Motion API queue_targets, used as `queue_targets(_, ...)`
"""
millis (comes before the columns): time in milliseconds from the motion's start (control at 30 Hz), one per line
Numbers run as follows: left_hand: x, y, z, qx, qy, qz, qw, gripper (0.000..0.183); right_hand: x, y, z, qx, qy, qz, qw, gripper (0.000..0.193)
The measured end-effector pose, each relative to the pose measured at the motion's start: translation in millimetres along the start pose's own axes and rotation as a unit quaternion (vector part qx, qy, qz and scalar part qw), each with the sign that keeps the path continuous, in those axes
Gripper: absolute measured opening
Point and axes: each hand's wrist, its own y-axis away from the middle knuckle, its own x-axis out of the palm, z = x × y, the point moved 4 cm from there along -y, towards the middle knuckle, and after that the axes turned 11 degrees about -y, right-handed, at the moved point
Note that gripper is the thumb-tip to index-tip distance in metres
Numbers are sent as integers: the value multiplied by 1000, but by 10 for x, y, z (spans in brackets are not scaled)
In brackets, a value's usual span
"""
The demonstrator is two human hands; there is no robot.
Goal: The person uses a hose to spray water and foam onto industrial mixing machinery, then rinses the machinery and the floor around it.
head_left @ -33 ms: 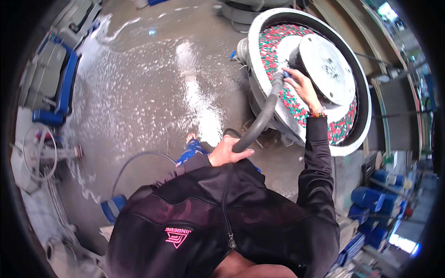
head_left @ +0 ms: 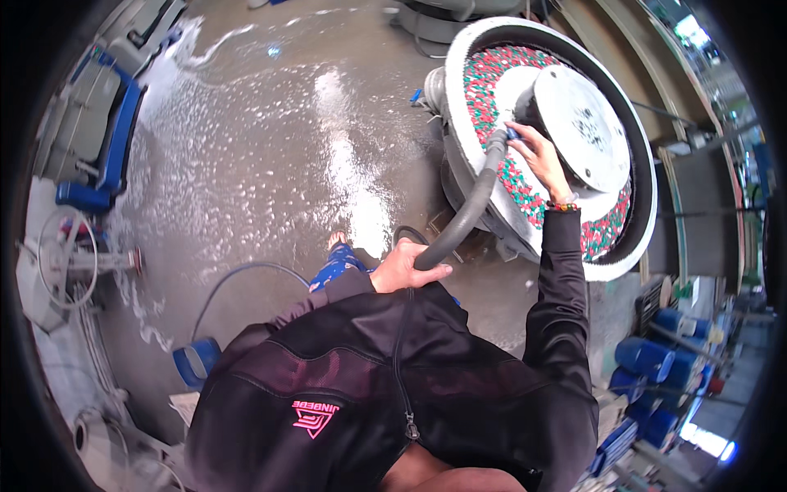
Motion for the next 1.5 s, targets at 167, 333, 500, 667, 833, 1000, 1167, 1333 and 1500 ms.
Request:
queue_targets(167,63,18,-39,-12,12,19,1000,20,-49,54,117,-62,93,-50,992,32)
queue_targets(333,81,49,-116,-15,16,28,999,19,-50,169,241,-35,61,-42,997,31)
queue_targets(500,136,77,-249,33,-26,47,998,20,-42,290,195,-45,21,-72,996,34)
queue_targets(667,363,166,-172,104,-58,96,988,20,63,278,269,-55,117,-128,983,26)
queue_targets(833,421,141,-189,114,-97,146,978,15,238,110,401,14,266,-236,935,17)
queue_targets(1000,287,103,-63,53,-37,144,987,20,420,-180,521,31,279,-229,932,18)
queue_targets(1167,-127,76,-143,-138,155,133,969,19,1071,-711,432,-37,167,-218,961,23)
queue_targets(1333,-580,136,-77,-96,56,-129,985,11,2031,-1365,842,-21,68,-83,994,39)
queue_targets(1500,-955,339,332,-305,375,-304,821,9,3126,-1902,702,105,-28,93,990,48)
